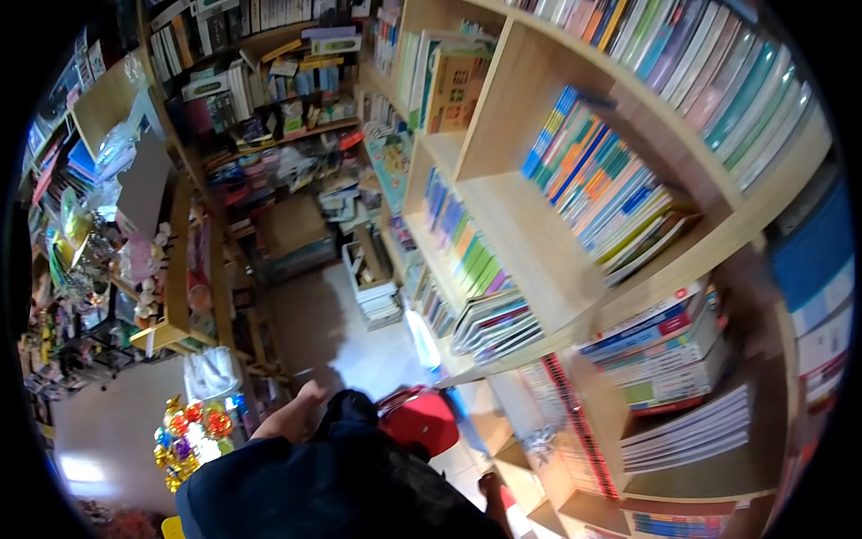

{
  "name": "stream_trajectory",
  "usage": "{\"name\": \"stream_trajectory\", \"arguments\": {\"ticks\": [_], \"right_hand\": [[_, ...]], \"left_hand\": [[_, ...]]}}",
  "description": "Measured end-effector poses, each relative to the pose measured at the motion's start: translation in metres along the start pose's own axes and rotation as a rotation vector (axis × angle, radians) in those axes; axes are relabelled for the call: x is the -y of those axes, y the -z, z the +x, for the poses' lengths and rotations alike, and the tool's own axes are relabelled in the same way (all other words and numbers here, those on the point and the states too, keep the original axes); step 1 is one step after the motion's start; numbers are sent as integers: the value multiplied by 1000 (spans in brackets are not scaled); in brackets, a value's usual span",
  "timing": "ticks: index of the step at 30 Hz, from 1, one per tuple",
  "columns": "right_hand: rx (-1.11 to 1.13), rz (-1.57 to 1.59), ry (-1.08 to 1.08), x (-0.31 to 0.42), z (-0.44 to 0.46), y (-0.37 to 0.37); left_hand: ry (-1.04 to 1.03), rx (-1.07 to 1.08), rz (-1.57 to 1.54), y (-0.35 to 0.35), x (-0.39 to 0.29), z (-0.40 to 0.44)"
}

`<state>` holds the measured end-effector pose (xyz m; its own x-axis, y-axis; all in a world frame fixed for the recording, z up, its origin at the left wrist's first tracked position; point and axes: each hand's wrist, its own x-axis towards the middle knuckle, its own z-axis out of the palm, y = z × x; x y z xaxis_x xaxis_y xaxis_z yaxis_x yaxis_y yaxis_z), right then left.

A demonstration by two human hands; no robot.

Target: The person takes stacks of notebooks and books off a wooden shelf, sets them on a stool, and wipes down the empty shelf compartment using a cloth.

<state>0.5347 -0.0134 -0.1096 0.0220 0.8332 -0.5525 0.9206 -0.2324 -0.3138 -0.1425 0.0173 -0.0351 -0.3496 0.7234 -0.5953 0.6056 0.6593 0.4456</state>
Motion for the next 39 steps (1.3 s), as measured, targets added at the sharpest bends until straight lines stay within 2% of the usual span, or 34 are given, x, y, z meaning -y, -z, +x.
{"name": "stream_trajectory", "arguments": {"ticks": [1, 2, 3, 4, 5, 6, 7, 9, 11, 12, 13, 14, 15, 16, 17, 19, 22, 25, 26, 27, 28, 29, 30, 31, 35, 37, 39], "right_hand": [[10, 43, -24, -7, -1, 2], [-79, 170, 9, 3, -16, 8], [0, 75, -55, 7, -18, 26], [-138, 292, -52, 23, -25, 33], [-119, 49, -149, 33, -34, 52], [-203, 74, -49, 17, -25, 22], [-62, -20, -74, 37, -29, 44], [-199, 228, -321, 113, -53, 49], [-308, 257, -281, 148, -64, 42], [-235, 140, -276, 153, -59, 23], [-236, 110, -126, 110, -43, -26], [-273, 317, -297, 168, -60, -5], [-183, 142, -259, 183, -54, -8], [-71, 151, -325, 208, -55, -4], [-60, 163, -423, 228, -62, 2], [-45, 169, -398, 251, -60, 9], [-91, 133, -321, 280, -61, 28], [-178, 162, -401, 293, -56, 32], [-61, 20, -333, 276, -42, 21], [63, -335, -40, 276, -39, 25], [59, -181, -220, 294, -44, 35], [154, -398, -144, 291, -35, 28], [135, -369, -133, 289, -30, 21], [9, -112, -309, 299, -35, 21], [-206, 296, -517, 348, -49, 38], [-195, 314, -534, 350, -51, 33], [-146, 417, -558, 346, -52, 22]], "left_hand": [[82, 71, 16, 3, 1, 13], [109, 24, 1, 18, -9, 12], [131, 6, -24, 24, -19, 21], [96, 2, -58, 40, -36, 20], [91, -12, -52, 50, -44, 31], [51, -1, -23, 69, -42, 40], [24, 3, -17, 76, -52, 58], [-36, -5, 94, 101, -60, 91], [-117, -3, 141, 111, -62, 139], [-179, -11, 176, 114, -62, 163], [-268, -84, 269, 114, -64, 183], [-305, -60, 230, 118, -63, 204], [-346, -50, 186, 129, -78, 227], [-235, 4, 119, 147, -95, 229], [-223, 34, 115, 162, -110, 226], [-357, 99, 211, 149, -99, 275], [-366, 141, 176, 175, -113, 259], [-391, 150, 132, 173, -97, 265], [-412, 168, 148, 170, -91, 267], [-385, 132, 84, 165, -86, 267], [-366, 109, 26, 158, -81, 267], [-359, 101, -8, 145, -69, 283], [-345, 124, -9, 146, -65, 285], [-319, 138, -15, 146, -65, 284], [-352, 117, 118, 154, -55, 284], [-319, 111, 177, 167, -67, 266], [-349, 135, 287, 151, -46, 295]]}}
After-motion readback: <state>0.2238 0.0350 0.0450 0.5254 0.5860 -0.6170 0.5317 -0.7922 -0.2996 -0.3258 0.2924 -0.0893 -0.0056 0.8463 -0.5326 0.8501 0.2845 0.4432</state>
